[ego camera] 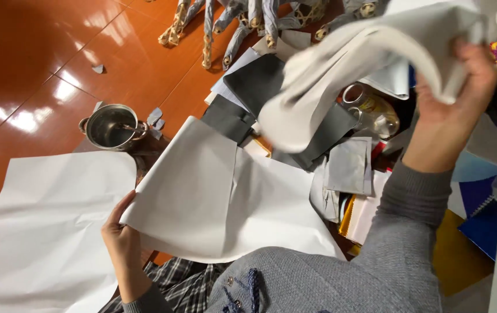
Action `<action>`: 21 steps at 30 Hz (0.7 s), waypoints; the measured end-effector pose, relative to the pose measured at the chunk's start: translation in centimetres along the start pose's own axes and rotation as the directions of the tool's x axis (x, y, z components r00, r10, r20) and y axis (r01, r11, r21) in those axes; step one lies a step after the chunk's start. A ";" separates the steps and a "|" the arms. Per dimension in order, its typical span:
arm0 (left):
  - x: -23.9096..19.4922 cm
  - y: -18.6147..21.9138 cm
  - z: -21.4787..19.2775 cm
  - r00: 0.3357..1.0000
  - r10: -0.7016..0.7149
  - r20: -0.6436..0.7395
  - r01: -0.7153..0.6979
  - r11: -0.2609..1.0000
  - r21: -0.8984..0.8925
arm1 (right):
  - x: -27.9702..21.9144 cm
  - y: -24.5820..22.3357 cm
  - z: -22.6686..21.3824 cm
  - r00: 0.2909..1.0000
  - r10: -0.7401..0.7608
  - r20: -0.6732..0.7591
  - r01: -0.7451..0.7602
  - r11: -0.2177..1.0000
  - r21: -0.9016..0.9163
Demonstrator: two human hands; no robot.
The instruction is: Wrapping a model with tape and cutting paper with scissors
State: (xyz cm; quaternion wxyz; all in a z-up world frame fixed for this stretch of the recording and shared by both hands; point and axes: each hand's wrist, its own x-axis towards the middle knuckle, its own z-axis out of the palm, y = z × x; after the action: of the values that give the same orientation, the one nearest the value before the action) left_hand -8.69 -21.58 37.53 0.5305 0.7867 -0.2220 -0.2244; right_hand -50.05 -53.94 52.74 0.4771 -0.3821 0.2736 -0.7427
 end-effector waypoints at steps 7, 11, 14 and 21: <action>0.0 -1.1 0.3 0.999 -0.040 0.000 0.039 0.993 -0.112 | 4.4 9.9 -16.6 0.999 0.004 -0.032 0.003 0.977 0.212; -0.9 0.5 0.3 0.994 -0.106 0.001 0.106 0.992 -0.064 | 0.2 18.4 -21.7 0.901 0.344 -0.264 -0.267 0.920 0.288; -0.8 -0.3 0.4 0.998 -0.063 0.007 0.063 0.998 -0.011 | 0.8 25.1 -25.9 0.782 0.458 -0.422 -0.484 0.874 0.051; -0.3 -1.9 0.9 0.999 -0.041 0.009 0.040 0.999 0.019 | 6.1 21.2 -26.3 0.768 0.479 -0.425 -0.492 0.866 0.087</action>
State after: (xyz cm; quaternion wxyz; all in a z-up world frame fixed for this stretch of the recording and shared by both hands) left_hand -9.24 -21.48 35.50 0.5174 0.7949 -0.2106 -0.2367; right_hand -62.76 -66.86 23.59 0.5741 -0.1306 0.4726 -0.6557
